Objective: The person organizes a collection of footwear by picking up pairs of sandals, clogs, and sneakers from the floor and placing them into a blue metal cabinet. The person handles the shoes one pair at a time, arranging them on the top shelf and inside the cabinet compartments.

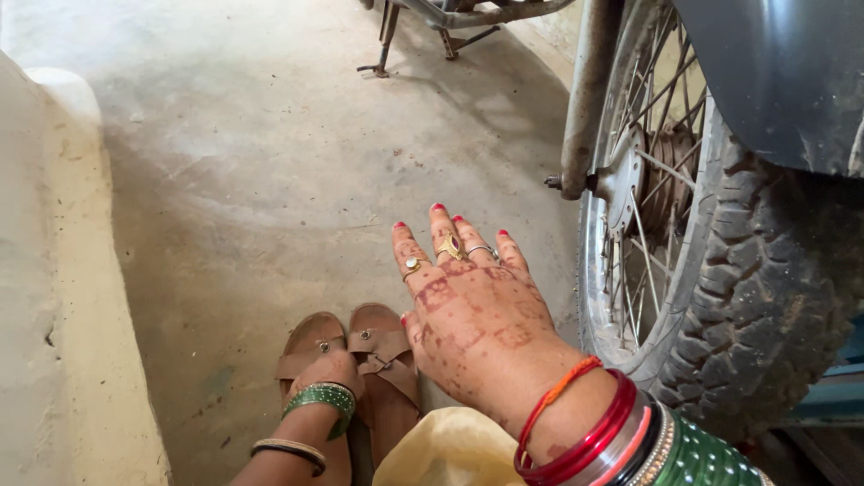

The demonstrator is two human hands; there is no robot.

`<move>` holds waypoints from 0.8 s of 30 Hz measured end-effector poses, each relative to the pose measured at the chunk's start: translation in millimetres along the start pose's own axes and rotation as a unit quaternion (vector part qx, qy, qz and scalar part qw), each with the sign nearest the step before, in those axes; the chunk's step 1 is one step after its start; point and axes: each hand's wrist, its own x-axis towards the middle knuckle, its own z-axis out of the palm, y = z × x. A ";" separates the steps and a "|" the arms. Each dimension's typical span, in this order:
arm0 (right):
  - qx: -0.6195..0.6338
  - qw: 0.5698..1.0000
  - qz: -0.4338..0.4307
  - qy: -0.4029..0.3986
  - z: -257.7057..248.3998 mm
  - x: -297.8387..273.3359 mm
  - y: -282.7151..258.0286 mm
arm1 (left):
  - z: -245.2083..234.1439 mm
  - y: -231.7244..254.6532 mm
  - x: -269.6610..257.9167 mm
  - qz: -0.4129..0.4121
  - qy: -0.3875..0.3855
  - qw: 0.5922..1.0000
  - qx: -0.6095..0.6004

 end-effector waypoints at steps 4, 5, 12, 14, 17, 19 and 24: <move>-0.012 0.998 0.021 -0.058 -2.7 2.1 -1.3 | 2.9 12.4 -6.6 0.023 0.043 0.999 -0.009; -0.012 0.998 0.022 -0.060 -2.6 1.3 -1.1 | 4.2 13.4 -10.5 0.014 -0.003 1.000 -0.018; -0.010 0.999 0.019 -0.039 -1.2 -7.5 10.4 | 20.7 24.2 -0.7 0.029 0.025 0.999 -0.026; -0.016 0.999 0.021 -0.036 -1.4 -5.4 12.1 | 13.0 24.8 3.2 0.024 0.054 0.996 -0.061; -0.015 0.999 0.025 -0.041 0.7 -4.4 10.8 | -5.2 16.1 -0.4 0.092 0.166 0.970 -0.155; -0.012 0.998 0.034 -0.052 1.4 -1.8 7.1 | -23.4 7.0 -9.1 0.143 0.229 0.937 -0.221; -0.005 0.991 0.087 -0.105 -13.8 6.3 -8.5 | -104.4 -1.7 -33.7 0.230 0.197 0.818 -0.489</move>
